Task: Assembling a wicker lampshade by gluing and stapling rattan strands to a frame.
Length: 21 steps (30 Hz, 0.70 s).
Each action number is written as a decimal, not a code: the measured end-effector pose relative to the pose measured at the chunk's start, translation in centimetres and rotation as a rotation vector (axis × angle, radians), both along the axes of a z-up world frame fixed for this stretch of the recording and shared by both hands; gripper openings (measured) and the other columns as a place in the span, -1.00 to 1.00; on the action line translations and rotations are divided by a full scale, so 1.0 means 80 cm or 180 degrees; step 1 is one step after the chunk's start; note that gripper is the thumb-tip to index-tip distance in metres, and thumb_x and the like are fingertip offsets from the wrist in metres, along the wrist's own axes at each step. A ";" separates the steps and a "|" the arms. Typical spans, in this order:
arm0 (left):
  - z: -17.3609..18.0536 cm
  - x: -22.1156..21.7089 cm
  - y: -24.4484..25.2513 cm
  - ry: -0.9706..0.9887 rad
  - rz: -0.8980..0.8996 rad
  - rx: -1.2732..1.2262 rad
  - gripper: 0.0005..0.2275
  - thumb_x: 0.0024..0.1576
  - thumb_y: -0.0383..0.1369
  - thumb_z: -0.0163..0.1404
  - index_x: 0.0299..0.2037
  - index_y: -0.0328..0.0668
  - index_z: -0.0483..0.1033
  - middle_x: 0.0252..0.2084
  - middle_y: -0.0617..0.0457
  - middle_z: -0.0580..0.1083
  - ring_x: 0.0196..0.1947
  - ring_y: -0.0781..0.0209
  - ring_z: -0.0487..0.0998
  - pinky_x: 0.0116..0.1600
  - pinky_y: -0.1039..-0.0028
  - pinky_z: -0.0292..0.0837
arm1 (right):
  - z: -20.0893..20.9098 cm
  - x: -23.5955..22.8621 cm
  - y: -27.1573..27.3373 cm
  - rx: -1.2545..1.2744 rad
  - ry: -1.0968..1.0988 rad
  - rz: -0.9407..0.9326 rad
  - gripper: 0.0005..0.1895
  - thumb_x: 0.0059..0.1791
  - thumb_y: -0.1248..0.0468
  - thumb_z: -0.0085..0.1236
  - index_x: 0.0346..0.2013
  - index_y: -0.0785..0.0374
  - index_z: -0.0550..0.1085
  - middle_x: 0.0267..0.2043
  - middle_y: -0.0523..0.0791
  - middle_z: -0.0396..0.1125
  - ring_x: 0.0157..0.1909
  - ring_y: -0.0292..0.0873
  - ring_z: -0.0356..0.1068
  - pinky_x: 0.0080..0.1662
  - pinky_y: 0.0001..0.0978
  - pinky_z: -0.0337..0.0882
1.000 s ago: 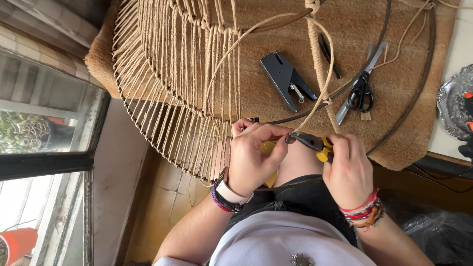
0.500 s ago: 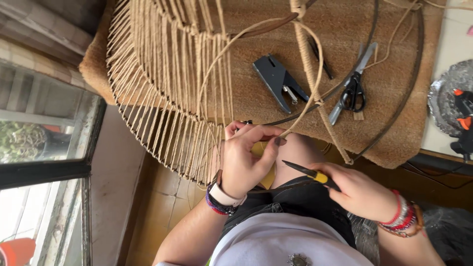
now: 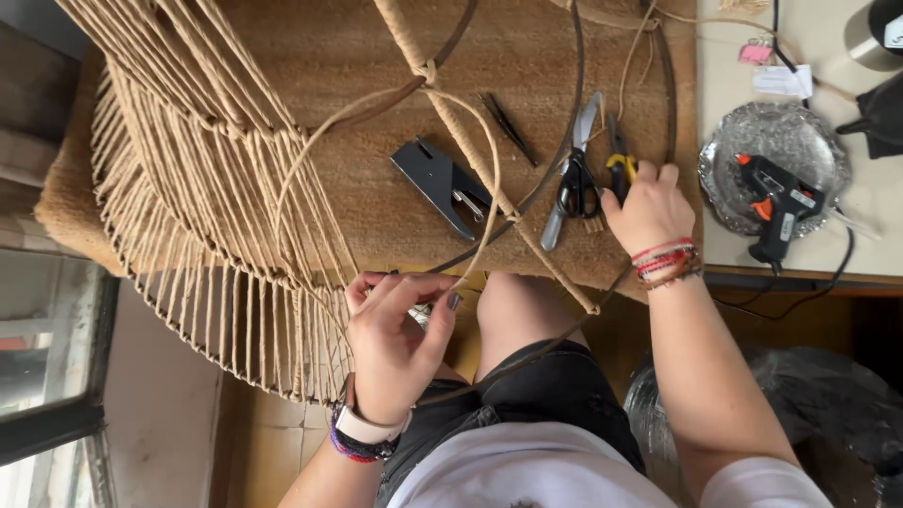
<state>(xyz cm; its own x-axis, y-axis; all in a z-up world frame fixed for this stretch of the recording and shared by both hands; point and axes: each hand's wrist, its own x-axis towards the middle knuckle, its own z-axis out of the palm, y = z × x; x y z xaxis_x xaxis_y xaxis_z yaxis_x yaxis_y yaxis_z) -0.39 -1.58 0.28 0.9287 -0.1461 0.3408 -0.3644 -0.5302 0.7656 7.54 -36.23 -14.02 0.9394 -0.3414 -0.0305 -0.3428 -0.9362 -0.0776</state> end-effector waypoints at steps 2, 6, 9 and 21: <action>-0.002 0.002 -0.001 0.0002 0.0004 0.0006 -0.89 0.18 -0.26 0.05 -0.28 0.02 0.62 -0.30 0.26 0.63 -0.30 0.33 0.60 0.16 0.30 0.08 | 0.008 0.007 0.013 -0.0258 -0.0435 0.0218 -0.45 0.02 -0.02 0.19 0.09 0.38 0.44 0.01 0.10 0.23 -0.13 0.20 0.36 -0.35 0.03 0.53; -0.001 0.003 -0.001 0.0020 -0.0025 0.0023 -0.90 0.18 -0.26 0.04 -0.28 0.03 0.61 -0.32 0.25 0.62 -0.30 0.32 0.59 0.17 0.27 0.09 | 0.027 0.043 0.075 -0.0741 -0.1051 0.1164 -0.68 0.01 0.16 0.15 -0.04 0.29 0.55 0.03 0.06 0.35 -0.01 0.08 0.33 -0.09 -0.06 0.44; 0.001 0.005 -0.003 0.0008 -0.0049 0.0040 -0.91 0.17 -0.29 0.03 -0.28 0.03 0.60 -0.28 0.26 0.63 -0.25 0.33 0.61 0.18 0.29 0.08 | -0.022 0.099 0.107 -0.0648 -0.1156 0.1729 -0.50 0.03 0.01 0.21 0.14 0.27 0.47 -0.11 -0.02 0.39 -0.08 0.00 0.39 -0.09 -0.04 0.45; 0.005 0.002 -0.002 -0.0046 -0.0097 -0.0054 -0.83 0.14 -0.34 0.04 -0.09 0.06 0.60 -0.07 0.20 0.56 -0.01 0.27 0.57 0.14 0.29 0.04 | 0.033 -0.065 0.044 -0.0695 -0.0764 0.1557 -0.67 0.07 0.24 0.05 0.11 0.24 0.46 -0.46 -0.24 0.37 -0.62 -0.21 0.36 -0.56 -0.34 0.30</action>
